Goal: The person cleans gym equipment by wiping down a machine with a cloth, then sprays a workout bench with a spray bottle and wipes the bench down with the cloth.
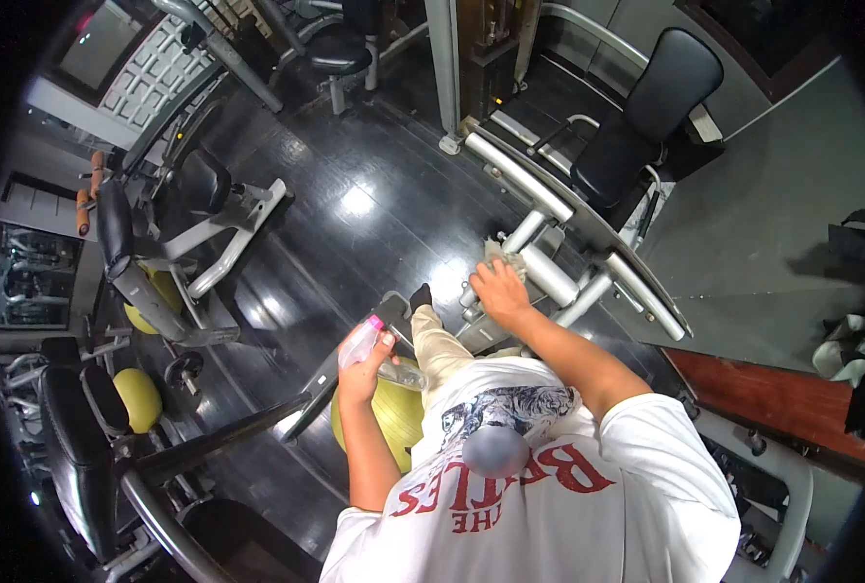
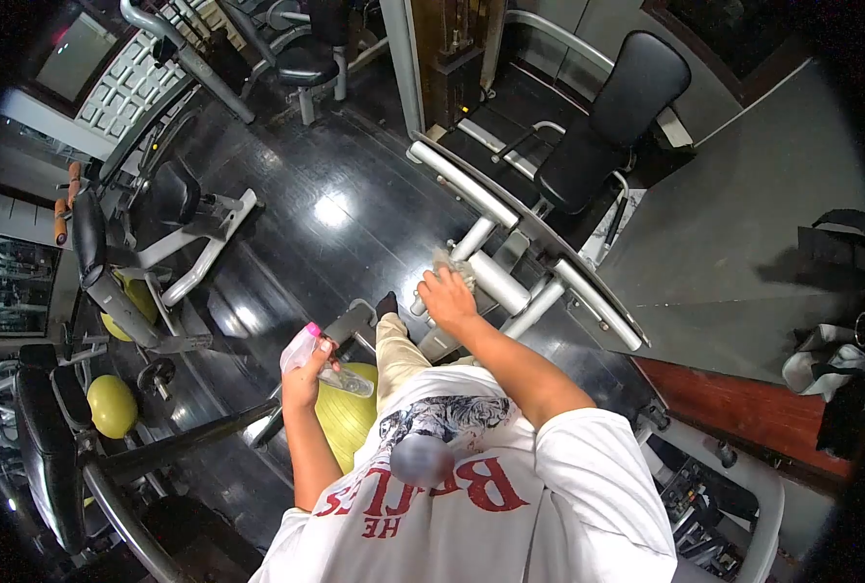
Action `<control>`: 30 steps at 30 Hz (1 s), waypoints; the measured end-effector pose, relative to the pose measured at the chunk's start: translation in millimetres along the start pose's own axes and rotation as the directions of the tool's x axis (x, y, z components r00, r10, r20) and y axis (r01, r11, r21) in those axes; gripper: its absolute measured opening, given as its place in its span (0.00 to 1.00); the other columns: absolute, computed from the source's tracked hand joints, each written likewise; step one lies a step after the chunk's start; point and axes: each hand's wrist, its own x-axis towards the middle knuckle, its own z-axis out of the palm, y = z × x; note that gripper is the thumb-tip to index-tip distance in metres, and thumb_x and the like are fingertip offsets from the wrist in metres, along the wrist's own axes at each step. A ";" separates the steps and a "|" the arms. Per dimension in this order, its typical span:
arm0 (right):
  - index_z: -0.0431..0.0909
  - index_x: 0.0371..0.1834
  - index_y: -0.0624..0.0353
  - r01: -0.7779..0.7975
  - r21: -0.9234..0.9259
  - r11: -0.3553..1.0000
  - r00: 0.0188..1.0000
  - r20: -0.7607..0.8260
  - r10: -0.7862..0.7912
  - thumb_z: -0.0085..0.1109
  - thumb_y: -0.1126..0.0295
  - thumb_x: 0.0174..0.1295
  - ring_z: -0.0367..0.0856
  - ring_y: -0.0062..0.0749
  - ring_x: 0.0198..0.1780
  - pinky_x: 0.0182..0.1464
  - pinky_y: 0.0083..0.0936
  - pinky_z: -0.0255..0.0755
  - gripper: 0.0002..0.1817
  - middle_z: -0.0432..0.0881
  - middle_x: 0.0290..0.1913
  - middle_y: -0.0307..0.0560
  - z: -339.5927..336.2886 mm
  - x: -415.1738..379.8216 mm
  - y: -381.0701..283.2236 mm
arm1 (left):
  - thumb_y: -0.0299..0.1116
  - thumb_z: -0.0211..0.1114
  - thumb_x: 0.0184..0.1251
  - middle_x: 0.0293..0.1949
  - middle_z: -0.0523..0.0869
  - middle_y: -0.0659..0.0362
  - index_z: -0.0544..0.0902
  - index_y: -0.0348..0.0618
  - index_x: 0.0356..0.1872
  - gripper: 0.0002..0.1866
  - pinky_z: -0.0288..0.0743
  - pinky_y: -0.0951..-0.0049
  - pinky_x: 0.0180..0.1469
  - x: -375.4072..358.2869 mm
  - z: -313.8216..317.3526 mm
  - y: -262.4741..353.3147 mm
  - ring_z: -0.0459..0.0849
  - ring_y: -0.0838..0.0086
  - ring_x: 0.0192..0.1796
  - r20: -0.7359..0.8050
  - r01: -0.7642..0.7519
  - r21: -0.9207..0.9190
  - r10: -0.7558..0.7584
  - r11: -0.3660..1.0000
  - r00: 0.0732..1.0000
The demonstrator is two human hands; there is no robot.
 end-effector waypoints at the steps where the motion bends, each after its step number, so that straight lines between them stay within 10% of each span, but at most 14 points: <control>1: 0.81 0.45 0.52 -0.008 -0.002 1.000 0.999 -0.038 0.008 0.51 0.67 0.63 0.71 0.45 0.60 0.58 0.39 0.68 0.11 0.76 0.56 0.47 -3.4 -0.1 8.4 | 0.29 0.73 0.63 0.34 0.85 0.54 0.82 0.33 0.40 0.11 0.79 0.71 0.34 1.6 2.2 0.8 0.83 0.71 0.29 0.006 -0.008 -0.010 0.008 1.000 1.000; 4: 0.79 0.54 0.55 -0.072 -0.035 0.997 0.984 -0.166 0.065 0.50 0.69 0.63 0.70 0.51 0.64 0.60 0.41 0.70 0.17 0.70 0.70 0.56 -30.9 -1.0 34.0 | 0.29 0.72 0.63 0.34 0.85 0.54 0.82 0.33 0.40 0.11 0.79 0.71 0.34 -3.1 1.0 -3.2 0.83 0.71 0.29 0.005 0.008 -0.006 -0.008 1.000 1.000; 9: 0.79 0.50 0.61 -0.279 0.092 0.956 0.960 0.011 0.280 0.50 0.70 0.63 0.73 0.47 0.56 0.55 0.39 0.73 0.15 0.74 0.57 0.51 -36.3 10.1 34.7 | 0.34 0.73 0.63 0.34 0.87 0.54 0.82 0.37 0.39 0.12 0.77 0.71 0.35 -12.3 -1.5 -18.5 0.83 0.70 0.28 -0.021 0.036 0.038 -0.035 0.999 0.999; 19: 0.79 0.46 0.60 0.034 0.032 0.999 0.999 -0.038 -0.033 0.50 0.69 0.65 0.74 0.47 0.54 0.53 0.39 0.75 0.12 0.74 0.51 0.51 -0.5 4.0 34.2 | 0.29 0.72 0.64 0.34 0.86 0.54 0.82 0.35 0.40 0.10 0.78 0.71 0.35 -9.5 5.7 -14.7 0.83 0.70 0.29 -0.008 0.002 -0.020 -0.002 1.000 1.000; 22: 0.80 0.46 0.59 -0.276 -0.001 0.961 0.954 -0.125 0.273 0.49 0.68 0.68 0.75 0.47 0.52 0.51 0.41 0.76 0.11 0.74 0.50 0.51 -51.1 34.2 65.0 | 0.27 0.72 0.64 0.34 0.85 0.54 0.81 0.34 0.40 0.09 0.79 0.71 0.34 -10.9 5.5 -14.3 0.83 0.70 0.29 -0.008 0.019 -0.006 -0.019 1.000 1.000; 30: 0.80 0.46 0.62 -0.291 0.100 0.951 0.952 0.130 0.278 0.49 0.65 0.68 0.76 0.46 0.52 0.52 0.38 0.78 0.14 0.75 0.49 0.53 -12.3 20.4 2.9 | 0.26 0.72 0.64 0.34 0.85 0.55 0.82 0.34 0.40 0.09 0.79 0.71 0.34 -14.7 6.6 -17.0 0.83 0.71 0.29 0.018 0.027 -0.010 -0.027 1.000 0.999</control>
